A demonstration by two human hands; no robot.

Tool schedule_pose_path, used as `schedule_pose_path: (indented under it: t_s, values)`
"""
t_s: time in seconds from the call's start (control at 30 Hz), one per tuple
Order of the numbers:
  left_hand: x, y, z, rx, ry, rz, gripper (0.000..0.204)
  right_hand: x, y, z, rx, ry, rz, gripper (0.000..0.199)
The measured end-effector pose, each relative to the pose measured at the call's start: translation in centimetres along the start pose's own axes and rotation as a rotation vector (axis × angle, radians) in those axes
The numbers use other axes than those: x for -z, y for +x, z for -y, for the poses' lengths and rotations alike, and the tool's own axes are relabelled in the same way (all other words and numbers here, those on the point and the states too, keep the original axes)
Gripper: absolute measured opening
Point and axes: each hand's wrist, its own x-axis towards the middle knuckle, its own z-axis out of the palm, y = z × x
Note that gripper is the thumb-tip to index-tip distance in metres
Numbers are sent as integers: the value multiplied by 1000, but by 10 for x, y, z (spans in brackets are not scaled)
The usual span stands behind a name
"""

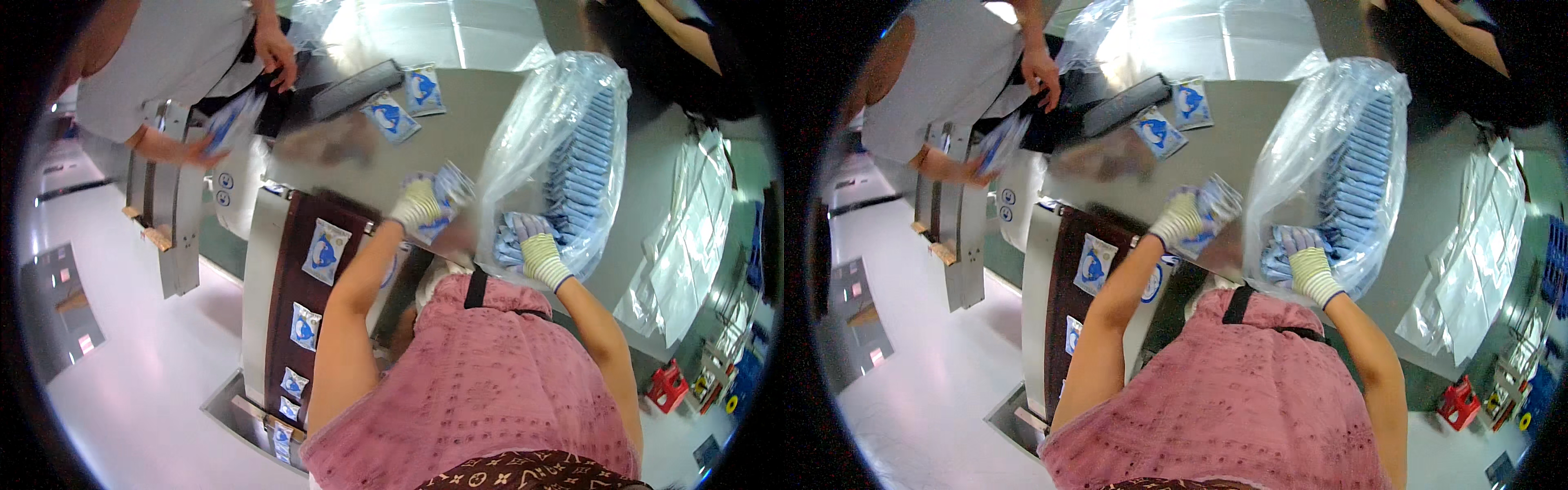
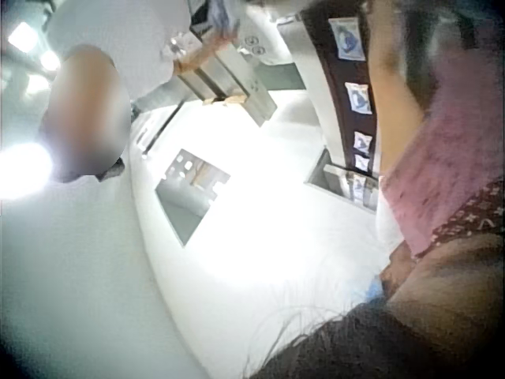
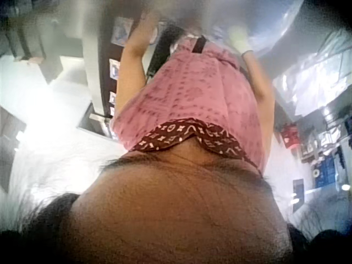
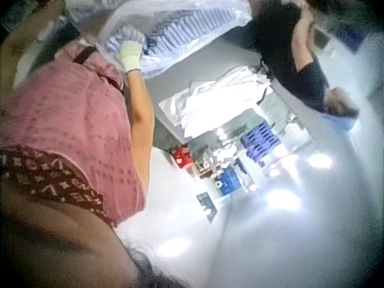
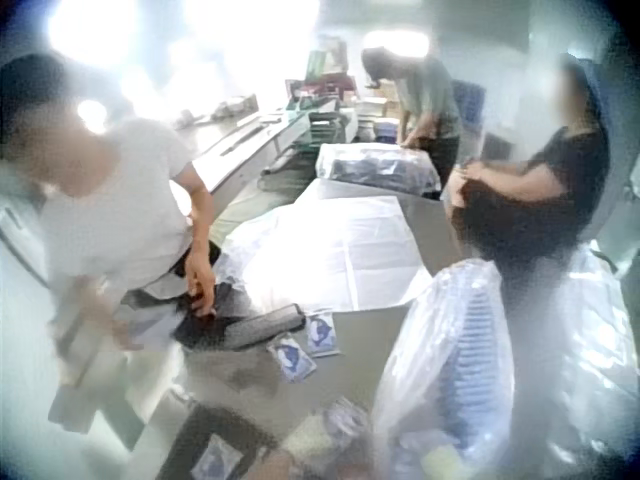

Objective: The person organizes small blue and white packets into a large plastic bag by hand, then pulls a continuous strip of packaging film from a roll on a machine and bundles it together.

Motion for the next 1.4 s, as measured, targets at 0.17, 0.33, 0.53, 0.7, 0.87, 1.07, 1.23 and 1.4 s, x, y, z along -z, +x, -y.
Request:
schedule_pose_path:
  t_s: [0.17,0.33,0.53,0.7,0.87,1.07,1.23,1.4]
  values:
    - [-95,-27,-19,-371,405,-343,52,-8,1,-2,19,8,-14,106]
    - [-33,-26,-57,-232,388,-39,41,-11,-4,-9,42,34,-84,105]
    - [-49,-18,-45,-237,411,-150,55,-19,-6,-12,26,32,-81,104]
    - [-3,-7,-52,85,160,84,72,-12,-8,-8,12,5,-114,104]
    - [29,-11,-130,-413,-1177,84,47,-36,-10,-19,25,18,-185,93]
    - [-20,11,-193,-255,-934,51,47,-14,-14,-15,-27,-31,121,82]
    - [-32,32,-168,-218,-436,10,47,-32,-35,-26,-26,19,-136,82]
    - [-34,18,-186,-534,436,37,49,-15,-34,-57,190,479,-445,65]
